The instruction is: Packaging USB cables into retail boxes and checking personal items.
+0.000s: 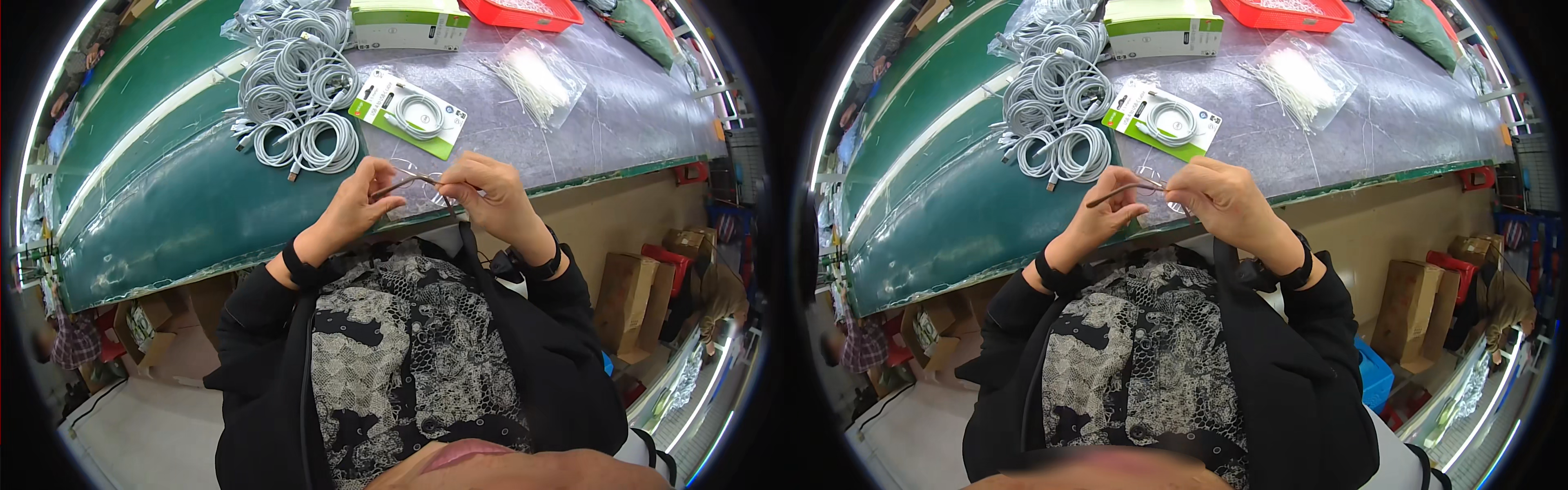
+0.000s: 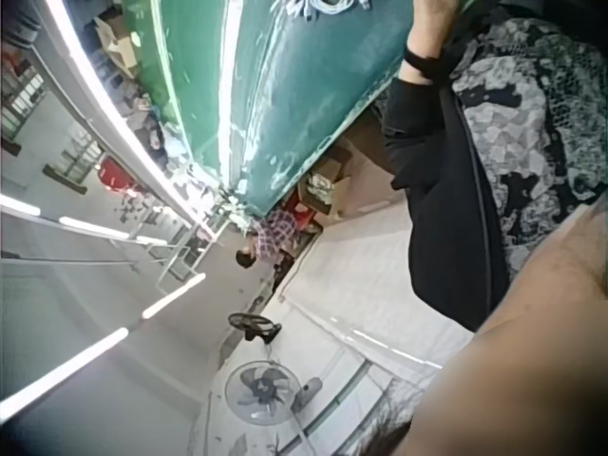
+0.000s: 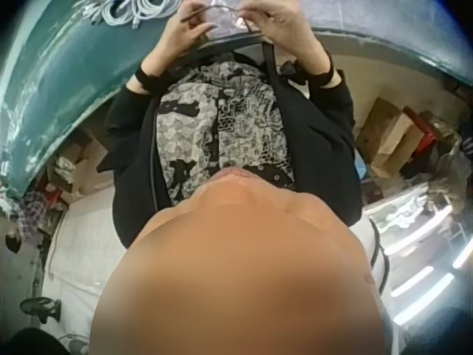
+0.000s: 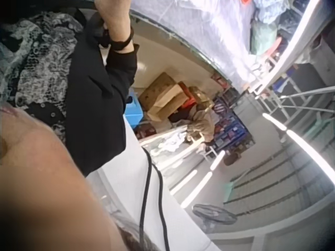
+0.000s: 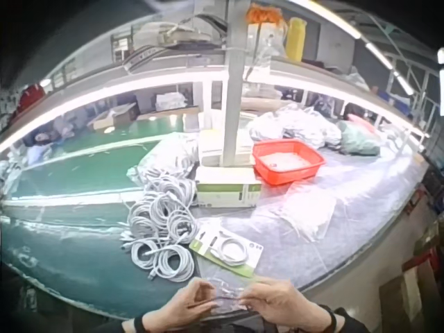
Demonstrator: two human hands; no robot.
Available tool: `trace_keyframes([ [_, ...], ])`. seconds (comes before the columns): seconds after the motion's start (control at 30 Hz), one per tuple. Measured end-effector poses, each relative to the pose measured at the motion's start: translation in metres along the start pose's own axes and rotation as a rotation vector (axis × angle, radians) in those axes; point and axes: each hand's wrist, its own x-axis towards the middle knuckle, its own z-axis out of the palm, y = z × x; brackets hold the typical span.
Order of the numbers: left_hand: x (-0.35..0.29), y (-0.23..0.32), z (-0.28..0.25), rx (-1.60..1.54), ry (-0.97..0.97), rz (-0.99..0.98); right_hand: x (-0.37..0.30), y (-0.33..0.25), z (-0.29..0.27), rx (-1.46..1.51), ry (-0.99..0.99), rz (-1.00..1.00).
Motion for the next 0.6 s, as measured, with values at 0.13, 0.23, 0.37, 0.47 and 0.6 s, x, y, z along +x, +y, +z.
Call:
trace_keyframes([
  [0.13, 0.002, 0.024, 0.006, 0.122, 0.082, 0.034, -0.015, -0.003, -0.007, 0.055, 0.005, -0.078],
  [0.23, 0.0, 0.037, 0.012, 0.308, 0.126, 0.036, -0.022, -0.007, -0.014, 0.06, 0.011, -0.083],
  [0.37, 0.005, 0.06, 0.023, 0.434, 0.15, 0.229, -0.039, -0.009, -0.021, 0.073, 0.023, -0.112],
  [0.47, 0.003, 0.063, 0.028, 0.694, 0.074, 0.403, -0.054, -0.011, -0.031, 0.114, 0.065, -0.119],
  [0.6, 0.003, 0.09, 0.039, 0.651, 0.141, 0.44, -0.075, -0.002, -0.047, 0.23, 0.147, -0.14],
])
